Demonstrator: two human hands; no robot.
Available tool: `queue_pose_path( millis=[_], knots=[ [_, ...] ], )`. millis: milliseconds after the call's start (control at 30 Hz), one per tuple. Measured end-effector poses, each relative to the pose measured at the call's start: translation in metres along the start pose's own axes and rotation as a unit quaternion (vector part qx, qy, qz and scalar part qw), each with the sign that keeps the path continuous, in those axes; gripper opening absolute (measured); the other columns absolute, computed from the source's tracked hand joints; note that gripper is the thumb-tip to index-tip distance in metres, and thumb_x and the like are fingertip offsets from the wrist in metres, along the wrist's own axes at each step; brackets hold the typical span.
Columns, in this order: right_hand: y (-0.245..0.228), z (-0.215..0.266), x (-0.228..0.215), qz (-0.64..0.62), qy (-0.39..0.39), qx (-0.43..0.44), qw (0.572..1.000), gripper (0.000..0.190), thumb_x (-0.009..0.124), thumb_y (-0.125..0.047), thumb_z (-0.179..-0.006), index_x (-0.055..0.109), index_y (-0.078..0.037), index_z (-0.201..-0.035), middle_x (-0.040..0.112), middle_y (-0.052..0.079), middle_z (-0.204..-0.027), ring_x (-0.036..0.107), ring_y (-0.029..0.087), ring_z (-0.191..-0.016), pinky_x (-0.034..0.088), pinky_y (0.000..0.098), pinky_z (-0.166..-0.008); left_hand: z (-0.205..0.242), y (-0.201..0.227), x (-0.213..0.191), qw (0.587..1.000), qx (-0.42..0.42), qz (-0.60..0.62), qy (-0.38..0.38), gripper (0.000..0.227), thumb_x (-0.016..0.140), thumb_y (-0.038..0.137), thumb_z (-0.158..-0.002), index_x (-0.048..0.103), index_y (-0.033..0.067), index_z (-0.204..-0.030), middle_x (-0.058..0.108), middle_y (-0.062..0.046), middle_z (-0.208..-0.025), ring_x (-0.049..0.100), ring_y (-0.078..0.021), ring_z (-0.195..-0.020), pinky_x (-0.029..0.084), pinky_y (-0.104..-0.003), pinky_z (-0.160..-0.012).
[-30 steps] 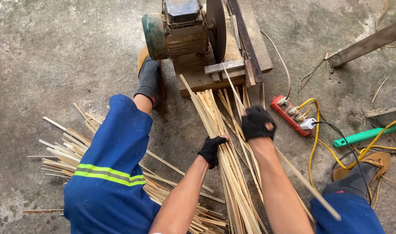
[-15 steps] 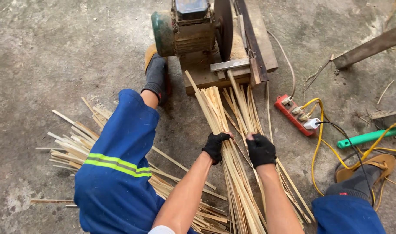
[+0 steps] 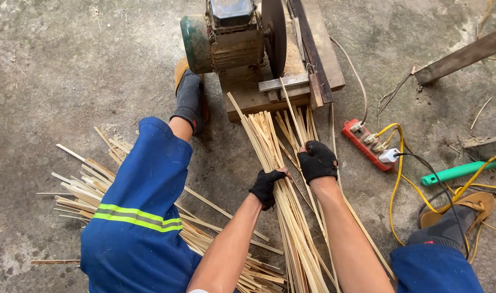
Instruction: Splitting and sorting long bamboo strips for furniture manufacturing.
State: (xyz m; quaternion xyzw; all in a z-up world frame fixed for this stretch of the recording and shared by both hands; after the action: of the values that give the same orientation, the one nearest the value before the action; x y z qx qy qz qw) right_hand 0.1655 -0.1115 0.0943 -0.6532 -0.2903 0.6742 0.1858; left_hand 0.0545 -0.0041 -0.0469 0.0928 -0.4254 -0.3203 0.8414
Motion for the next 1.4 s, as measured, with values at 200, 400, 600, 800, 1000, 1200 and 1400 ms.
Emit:
queue_pose_path(
  millis=[200,400,600,800,1000,1200,1400],
  knots=[
    [-0.027,-0.031,0.007,-0.022,-0.088,0.086,0.992,0.03,0.063,-0.022,-0.098,0.07,-0.004,-0.074,0.072,0.014,-0.077,0.07,0.027,-0.074,0.058,0.0396,-0.073,0.003,0.003,0.003,0.996,-0.011,0.067,-0.064,0.038,0.079,0.016,-0.079,0.065,0.0079,-0.113,0.073,-0.006,-0.09,0.073,-0.0208,-0.085,0.063,-0.041,-0.079],
    [-0.041,-0.036,-0.013,0.051,-0.054,-0.001,0.997,0.019,0.067,-0.023,-0.095,0.073,-0.009,-0.084,0.073,0.017,-0.083,0.07,0.031,-0.076,0.056,0.0429,-0.076,-0.009,-0.005,-0.011,1.0,-0.001,0.012,-0.008,0.043,0.079,0.016,-0.074,0.069,0.0071,-0.114,0.072,-0.011,-0.09,0.07,-0.0239,-0.084,0.062,-0.046,-0.08],
    [0.013,0.054,-0.025,0.09,-0.036,0.002,0.995,0.027,0.07,-0.029,-0.089,0.075,-0.005,-0.1,0.073,0.019,-0.098,0.07,0.035,-0.092,0.055,0.0435,-0.084,-0.017,-0.014,-0.012,0.999,-0.012,-0.041,0.014,0.021,0.083,0.025,-0.073,0.078,0.0094,-0.087,0.074,-0.007,-0.098,0.067,-0.0279,-0.103,0.055,-0.046,-0.093],
    [0.075,0.106,0.028,0.048,-0.23,0.139,0.962,0.044,0.077,-0.041,-0.084,0.075,-0.007,-0.112,0.075,0.017,-0.11,0.07,0.033,-0.105,0.053,0.0401,-0.093,0.018,0.016,0.019,0.998,0.004,-0.06,0.025,0.023,0.085,0.028,-0.076,0.077,0.016,-0.094,0.07,-0.012,-0.109,0.068,-0.0269,-0.103,0.056,-0.047,-0.092],
    [0.084,0.095,0.008,0.008,-0.078,0.058,0.995,0.032,0.065,-0.034,-0.097,0.078,-0.006,-0.106,0.077,0.018,-0.101,0.074,0.034,-0.097,0.056,0.0406,-0.088,0.011,0.015,0.017,0.996,0.04,-0.075,-0.033,0.032,0.083,0.033,-0.085,0.073,0.0045,-0.095,0.074,-0.01,-0.094,0.071,-0.0232,-0.095,0.06,-0.043,-0.084],
    [0.005,0.061,-0.086,0.024,0.076,0.047,0.996,0.03,0.049,-0.025,-0.106,0.069,-0.007,-0.12,0.073,0.02,-0.096,0.073,0.035,-0.087,0.058,0.0446,-0.083,0.007,0.007,0.007,1.0,-0.005,-0.023,-0.011,0.019,0.076,0.02,-0.08,0.072,0.0076,-0.093,0.075,-0.01,-0.084,0.073,-0.0214,-0.075,0.063,-0.044,-0.07],
    [0.001,0.02,-0.04,0.068,-0.002,0.038,0.997,0.023,0.058,-0.025,-0.098,0.072,-0.007,-0.094,0.073,0.017,-0.087,0.072,0.036,-0.084,0.046,0.053,-0.094,0.001,0.002,-0.006,0.999,0.02,-0.01,0.033,0.016,0.075,0.015,-0.081,0.071,0.0052,-0.092,0.072,-0.009,-0.081,0.072,-0.0223,-0.073,0.062,-0.042,-0.067]
  ],
)
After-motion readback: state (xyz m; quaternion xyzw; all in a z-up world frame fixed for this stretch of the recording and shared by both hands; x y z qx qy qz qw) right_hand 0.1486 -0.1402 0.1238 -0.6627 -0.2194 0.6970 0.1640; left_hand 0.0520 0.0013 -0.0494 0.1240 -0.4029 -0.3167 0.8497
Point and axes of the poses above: each hand's wrist, its own z-axis away from the middle knuckle, its own x-axis out of the palm, y = z × x, the point moved 7 cm from there along -z, towards the middle knuckle
